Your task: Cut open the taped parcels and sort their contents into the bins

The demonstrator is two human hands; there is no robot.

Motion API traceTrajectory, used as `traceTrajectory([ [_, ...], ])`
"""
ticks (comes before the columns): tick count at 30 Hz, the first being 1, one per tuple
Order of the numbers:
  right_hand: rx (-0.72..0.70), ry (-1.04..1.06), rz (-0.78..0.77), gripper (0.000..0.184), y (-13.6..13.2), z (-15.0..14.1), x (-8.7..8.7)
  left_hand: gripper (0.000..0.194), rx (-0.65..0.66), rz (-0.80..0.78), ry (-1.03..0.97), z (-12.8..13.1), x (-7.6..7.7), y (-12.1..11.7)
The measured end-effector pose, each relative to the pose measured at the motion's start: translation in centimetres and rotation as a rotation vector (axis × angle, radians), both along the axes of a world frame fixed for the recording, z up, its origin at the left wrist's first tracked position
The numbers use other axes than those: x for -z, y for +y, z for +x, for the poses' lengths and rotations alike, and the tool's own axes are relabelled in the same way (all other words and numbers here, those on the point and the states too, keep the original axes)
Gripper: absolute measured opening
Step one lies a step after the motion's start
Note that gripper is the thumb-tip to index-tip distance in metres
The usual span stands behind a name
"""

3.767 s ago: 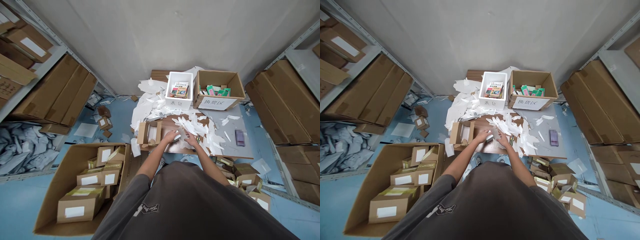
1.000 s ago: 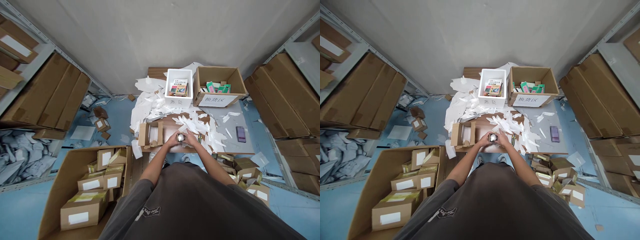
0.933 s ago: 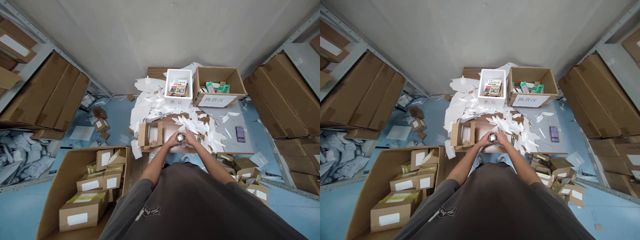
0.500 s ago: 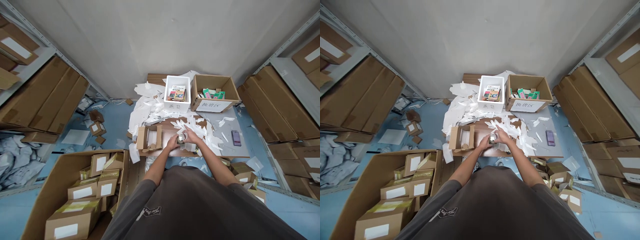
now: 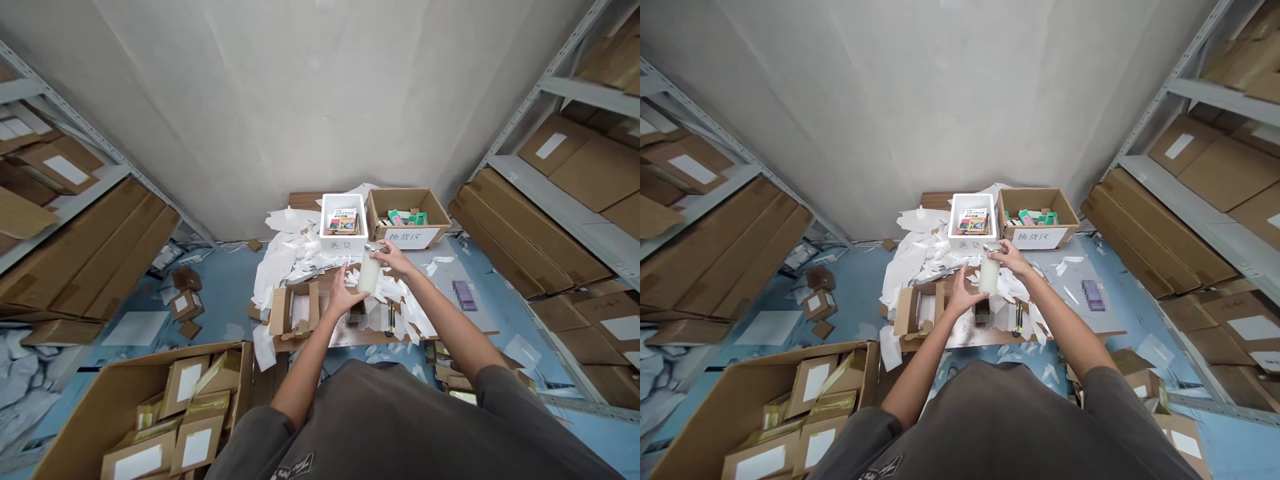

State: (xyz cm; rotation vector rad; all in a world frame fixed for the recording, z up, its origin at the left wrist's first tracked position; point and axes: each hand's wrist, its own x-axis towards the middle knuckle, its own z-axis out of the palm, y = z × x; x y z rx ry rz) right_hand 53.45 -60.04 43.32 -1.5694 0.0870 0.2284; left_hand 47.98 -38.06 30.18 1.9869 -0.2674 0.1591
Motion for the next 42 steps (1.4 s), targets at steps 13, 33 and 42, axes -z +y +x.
traceTrajectory([
  [13,-0.363,-0.155,0.117,0.118,0.2,-3.1,-1.4,0.141,0.455,-0.285,0.195,2.0,-12.3,1.1],
  [33,-0.185,-0.307,-0.045,0.134,2.2,-6.4,-2.3,0.143,0.384,-0.300,0.180,3.7,-18.3,2.0],
  [42,-0.233,-0.304,-0.012,0.127,2.7,-5.8,-3.1,0.147,0.422,-0.366,0.199,3.9,-19.1,2.6],
])
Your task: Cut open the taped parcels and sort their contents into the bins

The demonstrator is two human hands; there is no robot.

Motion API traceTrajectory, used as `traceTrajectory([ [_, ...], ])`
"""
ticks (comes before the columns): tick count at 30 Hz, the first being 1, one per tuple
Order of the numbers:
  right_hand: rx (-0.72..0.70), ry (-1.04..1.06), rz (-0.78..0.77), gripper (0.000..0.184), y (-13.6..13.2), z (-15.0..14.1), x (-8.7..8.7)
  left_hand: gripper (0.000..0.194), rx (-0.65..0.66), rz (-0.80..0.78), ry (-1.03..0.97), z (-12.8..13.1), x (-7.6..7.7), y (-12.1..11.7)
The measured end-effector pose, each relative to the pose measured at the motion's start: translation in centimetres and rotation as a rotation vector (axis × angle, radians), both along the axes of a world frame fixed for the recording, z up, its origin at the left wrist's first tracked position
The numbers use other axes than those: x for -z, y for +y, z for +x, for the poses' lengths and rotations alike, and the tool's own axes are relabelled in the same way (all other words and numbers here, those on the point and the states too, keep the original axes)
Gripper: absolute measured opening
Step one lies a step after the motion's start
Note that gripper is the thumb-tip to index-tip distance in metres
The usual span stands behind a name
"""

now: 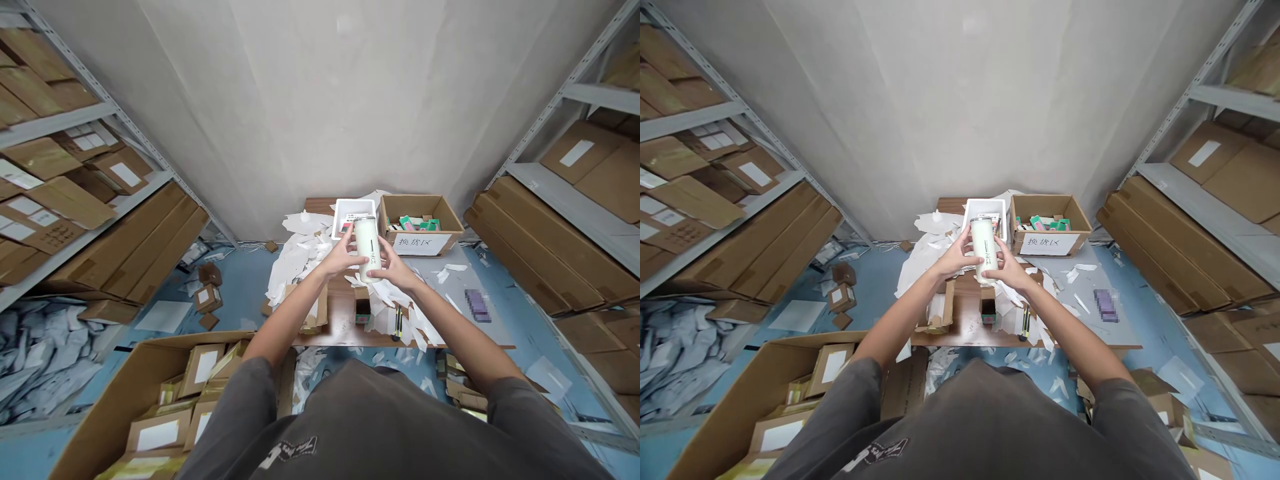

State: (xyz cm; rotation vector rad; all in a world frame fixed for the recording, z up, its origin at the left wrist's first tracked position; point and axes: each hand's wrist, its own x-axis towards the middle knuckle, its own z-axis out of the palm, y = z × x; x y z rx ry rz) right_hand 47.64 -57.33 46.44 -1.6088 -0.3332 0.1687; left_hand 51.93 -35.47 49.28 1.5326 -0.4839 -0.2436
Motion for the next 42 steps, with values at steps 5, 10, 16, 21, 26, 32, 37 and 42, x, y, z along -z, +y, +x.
traceTrajectory([
  [5,0.142,-0.087,-0.094,0.129,0.7,-0.3,-0.3,0.146,-0.071,0.059,-0.053,-0.2,-0.3,0.0],
  [10,-0.029,-0.028,-0.044,0.126,0.5,-0.2,-0.8,0.147,-0.048,-0.042,0.024,0.7,0.6,0.5],
  [16,0.163,-0.191,-0.222,0.125,1.5,-0.7,-0.5,0.147,-0.086,-0.027,0.010,0.2,0.7,0.2],
  [21,0.060,-0.058,-0.096,0.128,1.2,-0.5,-0.8,0.142,-0.061,-0.035,-0.005,0.2,0.2,0.8],
  [26,-0.009,-0.008,0.004,0.127,0.8,0.2,-1.1,0.141,-0.017,-0.109,0.049,0.6,1.1,1.0],
  [32,0.148,-0.170,-0.213,0.119,1.2,-0.5,-0.3,0.148,-0.110,-0.029,0.006,-0.1,1.6,-0.3],
  [37,0.052,-0.160,-0.185,0.124,0.8,-0.5,-0.4,0.150,-0.114,-0.025,0.014,-0.9,0.4,-0.4],
  [42,0.086,-0.164,-0.125,0.129,1.2,-1.2,-0.7,0.150,-0.138,0.020,-0.032,-1.7,-0.1,-0.6],
])
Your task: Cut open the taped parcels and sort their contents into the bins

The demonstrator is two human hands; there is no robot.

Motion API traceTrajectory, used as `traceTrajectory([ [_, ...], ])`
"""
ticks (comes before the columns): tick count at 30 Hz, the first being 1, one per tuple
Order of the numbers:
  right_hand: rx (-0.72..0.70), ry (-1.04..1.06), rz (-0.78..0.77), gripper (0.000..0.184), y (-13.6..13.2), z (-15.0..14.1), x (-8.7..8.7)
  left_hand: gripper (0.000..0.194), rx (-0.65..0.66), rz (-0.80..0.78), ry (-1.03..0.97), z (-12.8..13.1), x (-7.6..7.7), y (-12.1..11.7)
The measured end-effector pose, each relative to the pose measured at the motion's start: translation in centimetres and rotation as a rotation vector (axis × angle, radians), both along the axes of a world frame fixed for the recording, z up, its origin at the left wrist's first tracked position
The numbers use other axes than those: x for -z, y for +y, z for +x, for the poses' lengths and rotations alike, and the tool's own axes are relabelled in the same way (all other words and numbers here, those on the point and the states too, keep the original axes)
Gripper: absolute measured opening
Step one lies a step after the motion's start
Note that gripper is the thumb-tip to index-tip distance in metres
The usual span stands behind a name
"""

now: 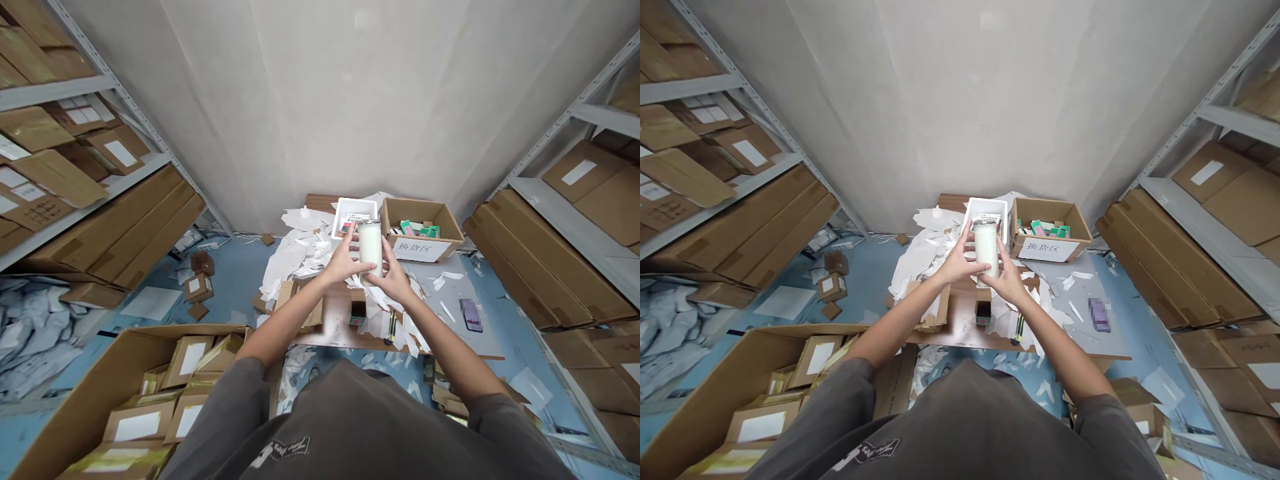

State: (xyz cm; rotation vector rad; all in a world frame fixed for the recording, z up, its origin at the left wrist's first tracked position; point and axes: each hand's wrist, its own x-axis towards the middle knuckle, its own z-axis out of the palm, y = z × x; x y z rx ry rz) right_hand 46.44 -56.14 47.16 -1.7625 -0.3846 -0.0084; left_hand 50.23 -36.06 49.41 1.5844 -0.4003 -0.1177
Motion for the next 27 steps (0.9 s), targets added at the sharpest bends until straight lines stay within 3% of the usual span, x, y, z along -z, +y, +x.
traceTrajectory([
  [2,0.043,0.005,-0.014,0.135,0.1,-0.4,0.0,0.149,-0.011,0.022,-0.024,-0.3,0.0,-0.2],
  [7,-0.097,0.091,0.046,0.137,-0.5,-0.5,0.2,0.146,0.093,-0.029,-0.010,0.1,0.2,0.3],
  [12,0.049,0.024,-0.038,0.130,-0.6,-0.9,0.5,0.149,0.002,0.043,-0.027,0.0,0.7,0.5],
  [17,-0.037,0.051,0.009,0.137,-0.4,-1.3,1.2,0.147,0.132,-0.006,0.005,-0.5,1.2,0.3],
  [22,0.037,0.007,-0.047,0.139,0.0,-1.8,2.1,0.147,0.013,0.022,0.010,-0.6,2.1,0.1],
  [27,-0.072,0.083,-0.022,0.131,-0.1,-2.3,3.0,0.146,0.087,-0.060,0.046,-0.4,3.0,0.4],
])
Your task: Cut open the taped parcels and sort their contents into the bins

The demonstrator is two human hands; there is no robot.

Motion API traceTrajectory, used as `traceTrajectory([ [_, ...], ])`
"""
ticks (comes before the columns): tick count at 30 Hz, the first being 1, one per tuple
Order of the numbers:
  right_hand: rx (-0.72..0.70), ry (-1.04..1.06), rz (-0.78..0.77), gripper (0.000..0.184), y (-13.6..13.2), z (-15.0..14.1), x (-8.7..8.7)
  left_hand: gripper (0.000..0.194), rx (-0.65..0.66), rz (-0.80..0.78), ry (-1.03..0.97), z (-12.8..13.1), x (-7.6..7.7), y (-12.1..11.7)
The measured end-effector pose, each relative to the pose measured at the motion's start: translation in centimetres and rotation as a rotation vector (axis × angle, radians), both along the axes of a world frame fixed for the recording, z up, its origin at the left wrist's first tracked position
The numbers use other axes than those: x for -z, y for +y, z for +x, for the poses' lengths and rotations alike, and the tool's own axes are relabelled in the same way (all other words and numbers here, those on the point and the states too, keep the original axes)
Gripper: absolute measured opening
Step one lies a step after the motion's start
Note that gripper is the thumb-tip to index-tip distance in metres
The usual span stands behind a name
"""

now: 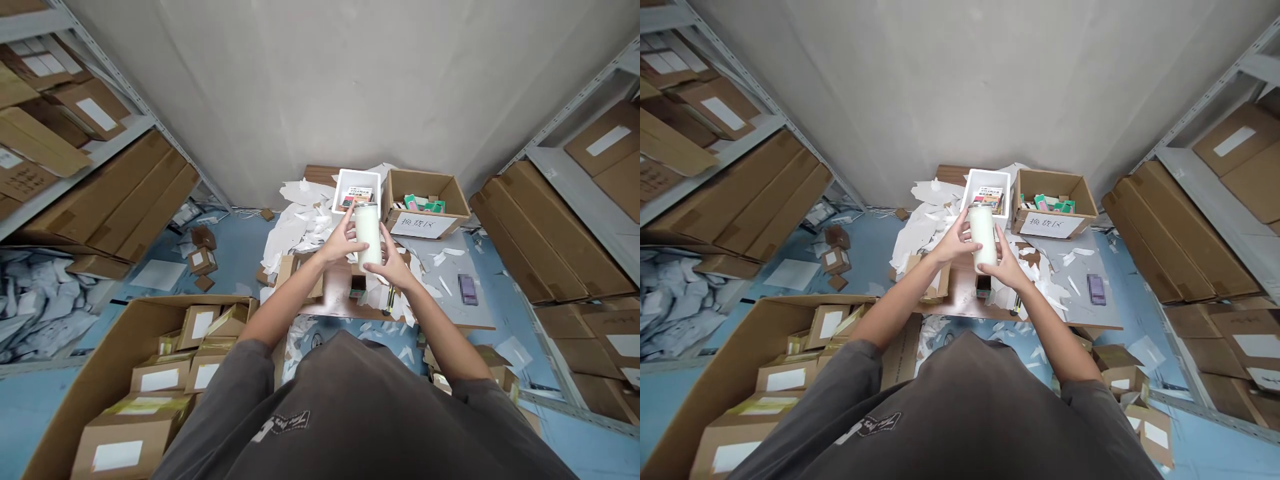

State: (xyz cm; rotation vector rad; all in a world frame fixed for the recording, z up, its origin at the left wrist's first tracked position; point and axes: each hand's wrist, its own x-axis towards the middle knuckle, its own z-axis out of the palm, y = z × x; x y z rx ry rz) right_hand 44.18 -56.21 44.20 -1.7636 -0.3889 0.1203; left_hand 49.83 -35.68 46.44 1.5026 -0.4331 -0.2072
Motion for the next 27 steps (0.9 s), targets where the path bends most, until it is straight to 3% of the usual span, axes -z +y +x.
traceTrajectory([
  [4,0.122,-0.055,-0.046,0.130,0.2,-0.7,0.4,0.148,-0.036,0.025,0.055,-0.4,0.4,0.0],
  [9,0.041,-0.014,-0.013,0.129,0.2,-1.3,0.9,0.141,0.113,-0.058,0.096,-1.2,1.3,0.0],
  [13,0.096,-0.025,-0.051,0.127,0.2,-1.3,2.3,0.120,-0.029,0.030,0.037,-0.6,2.3,0.4],
  [16,0.108,-0.005,-0.081,0.126,0.4,-1.8,4.1,0.100,-0.048,0.099,-0.064,0.8,2.6,1.2],
  [21,0.100,0.042,-0.079,0.120,0.8,-3.7,8.1,0.070,0.252,0.243,-0.206,2.6,2.8,2.7],
  [24,0.069,0.017,-0.140,0.117,0.1,-4.1,10.9,0.070,0.307,0.320,-0.191,2.5,4.0,3.1],
  [27,0.036,0.040,-0.229,0.112,-1.5,-3.6,14.3,0.078,0.251,0.350,-0.201,2.0,6.1,3.2],
])
